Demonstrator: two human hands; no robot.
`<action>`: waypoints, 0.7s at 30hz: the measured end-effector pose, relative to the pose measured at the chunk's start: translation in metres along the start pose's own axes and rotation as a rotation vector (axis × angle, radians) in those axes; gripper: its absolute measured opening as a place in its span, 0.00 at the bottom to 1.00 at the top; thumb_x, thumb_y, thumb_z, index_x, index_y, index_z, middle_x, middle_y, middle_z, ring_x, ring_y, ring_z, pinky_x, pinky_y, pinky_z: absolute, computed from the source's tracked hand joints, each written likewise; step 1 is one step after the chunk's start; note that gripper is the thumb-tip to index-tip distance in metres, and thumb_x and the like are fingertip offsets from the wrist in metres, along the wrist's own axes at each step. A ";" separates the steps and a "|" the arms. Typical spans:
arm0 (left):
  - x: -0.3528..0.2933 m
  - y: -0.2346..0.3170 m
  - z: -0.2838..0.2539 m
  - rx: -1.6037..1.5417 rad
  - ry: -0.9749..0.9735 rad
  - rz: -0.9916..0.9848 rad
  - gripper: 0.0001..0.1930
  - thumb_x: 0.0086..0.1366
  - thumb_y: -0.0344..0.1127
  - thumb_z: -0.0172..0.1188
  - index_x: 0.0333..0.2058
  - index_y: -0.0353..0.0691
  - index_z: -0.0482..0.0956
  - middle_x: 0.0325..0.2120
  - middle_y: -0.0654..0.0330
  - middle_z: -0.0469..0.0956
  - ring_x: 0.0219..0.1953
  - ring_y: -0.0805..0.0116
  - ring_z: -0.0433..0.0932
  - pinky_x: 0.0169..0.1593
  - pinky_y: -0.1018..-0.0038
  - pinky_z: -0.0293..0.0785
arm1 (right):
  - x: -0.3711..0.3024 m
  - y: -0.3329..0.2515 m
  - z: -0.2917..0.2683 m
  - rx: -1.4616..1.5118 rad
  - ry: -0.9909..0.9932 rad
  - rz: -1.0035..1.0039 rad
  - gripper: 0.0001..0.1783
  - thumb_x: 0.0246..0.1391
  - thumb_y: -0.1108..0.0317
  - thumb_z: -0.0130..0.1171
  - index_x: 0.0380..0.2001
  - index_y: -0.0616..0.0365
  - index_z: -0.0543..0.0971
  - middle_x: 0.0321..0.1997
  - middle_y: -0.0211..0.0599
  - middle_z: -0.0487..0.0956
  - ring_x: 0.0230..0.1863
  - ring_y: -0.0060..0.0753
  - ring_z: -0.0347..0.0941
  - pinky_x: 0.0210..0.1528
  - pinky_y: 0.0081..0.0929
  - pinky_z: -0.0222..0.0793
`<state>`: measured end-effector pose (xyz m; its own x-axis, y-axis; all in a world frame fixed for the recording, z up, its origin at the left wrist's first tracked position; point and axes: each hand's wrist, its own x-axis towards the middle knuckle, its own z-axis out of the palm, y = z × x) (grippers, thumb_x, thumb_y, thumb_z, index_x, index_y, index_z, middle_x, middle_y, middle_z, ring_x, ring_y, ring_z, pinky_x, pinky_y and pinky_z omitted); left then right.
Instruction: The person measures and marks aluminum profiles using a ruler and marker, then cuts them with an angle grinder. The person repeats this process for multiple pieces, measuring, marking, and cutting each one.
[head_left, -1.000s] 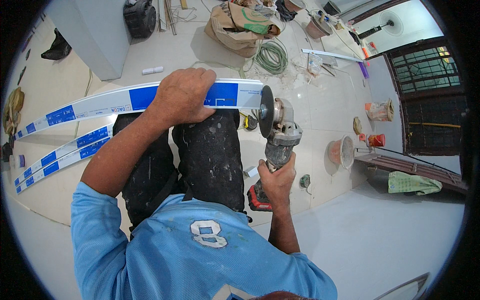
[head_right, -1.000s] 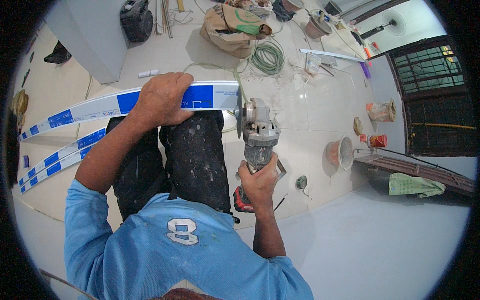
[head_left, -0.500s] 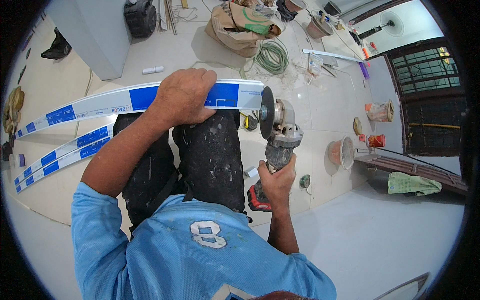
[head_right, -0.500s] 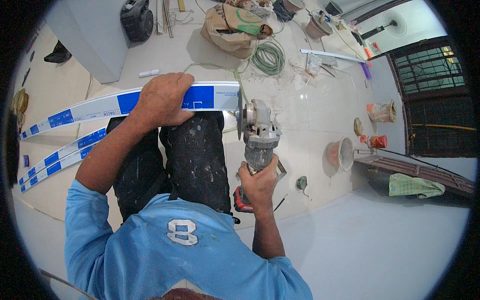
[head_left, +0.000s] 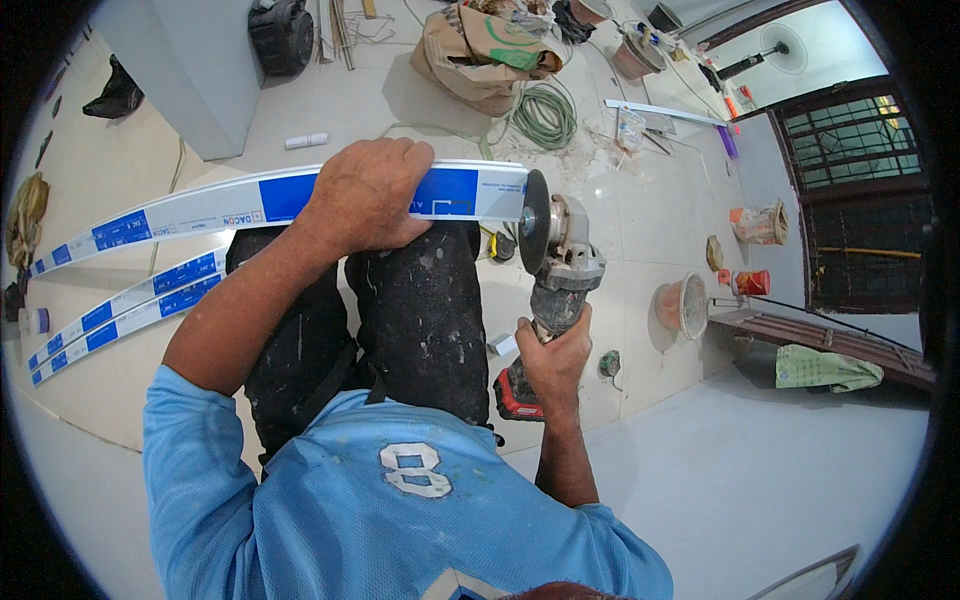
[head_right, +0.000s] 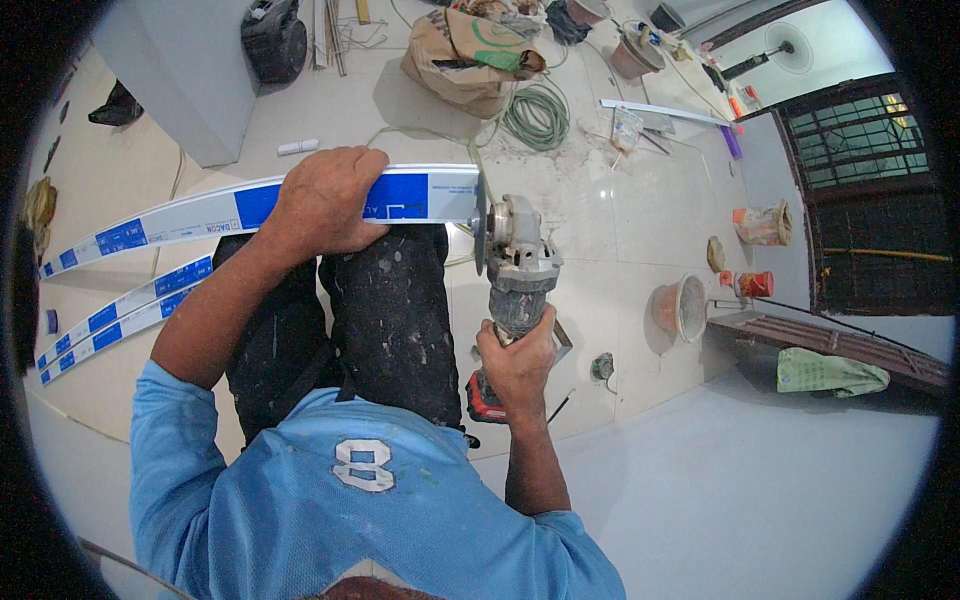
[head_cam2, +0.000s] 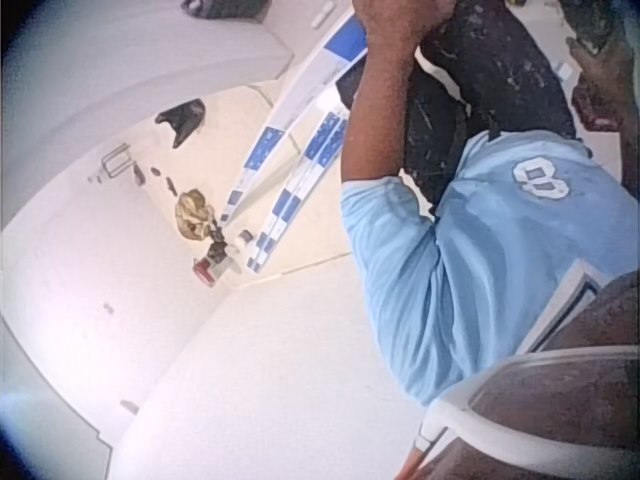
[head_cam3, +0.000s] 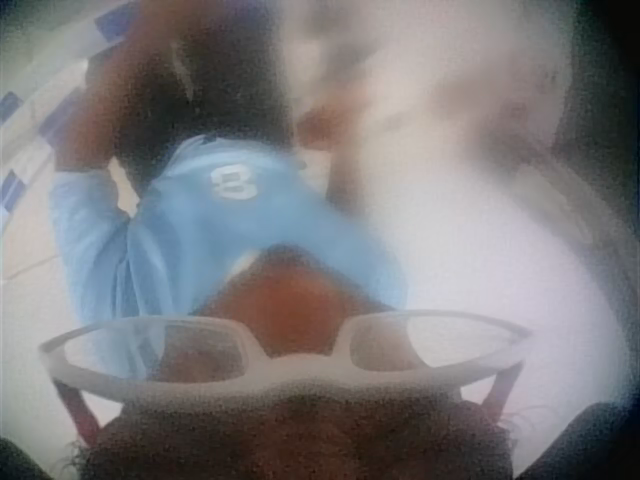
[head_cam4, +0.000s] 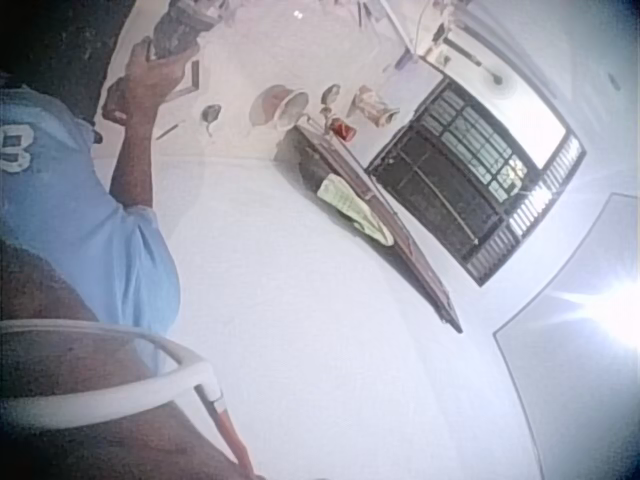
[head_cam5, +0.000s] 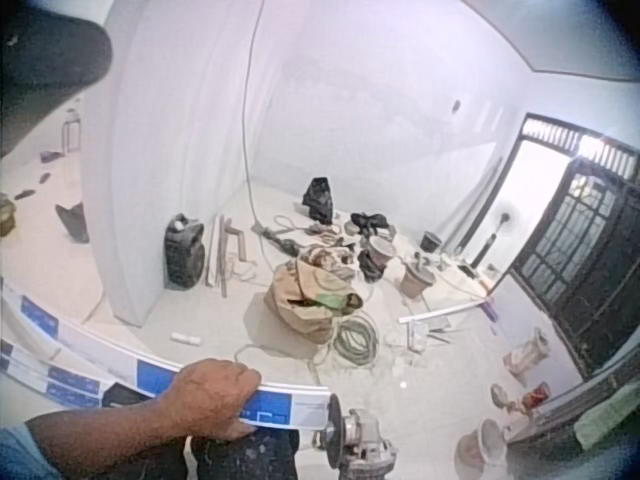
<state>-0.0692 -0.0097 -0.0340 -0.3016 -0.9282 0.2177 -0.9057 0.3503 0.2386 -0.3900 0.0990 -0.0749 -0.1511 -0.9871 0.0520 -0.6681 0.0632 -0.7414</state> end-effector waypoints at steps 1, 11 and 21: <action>0.000 0.000 0.000 -0.002 -0.004 -0.002 0.29 0.56 0.49 0.83 0.48 0.40 0.81 0.42 0.50 0.86 0.49 0.48 0.87 0.55 0.53 0.84 | 0.000 0.000 0.000 0.003 -0.002 0.006 0.31 0.52 0.71 0.77 0.54 0.70 0.72 0.38 0.55 0.86 0.41 0.57 0.89 0.47 0.51 0.83; 0.000 0.001 0.001 0.007 -0.008 -0.021 0.30 0.55 0.49 0.84 0.49 0.39 0.81 0.43 0.51 0.86 0.49 0.49 0.87 0.56 0.54 0.84 | 0.003 -0.006 0.001 0.012 0.008 -0.011 0.30 0.52 0.72 0.77 0.54 0.69 0.73 0.39 0.54 0.87 0.40 0.55 0.90 0.45 0.49 0.83; -0.001 0.001 0.006 0.019 0.040 0.017 0.30 0.54 0.48 0.85 0.48 0.40 0.81 0.42 0.51 0.85 0.48 0.50 0.87 0.55 0.55 0.84 | 0.001 0.006 0.004 -0.025 0.000 0.000 0.31 0.52 0.70 0.77 0.54 0.69 0.72 0.38 0.55 0.86 0.40 0.59 0.89 0.46 0.52 0.82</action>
<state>-0.0713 -0.0093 -0.0401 -0.3048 -0.9164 0.2594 -0.9062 0.3628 0.2170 -0.3916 0.0983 -0.0817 -0.1515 -0.9871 0.0523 -0.6860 0.0669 -0.7245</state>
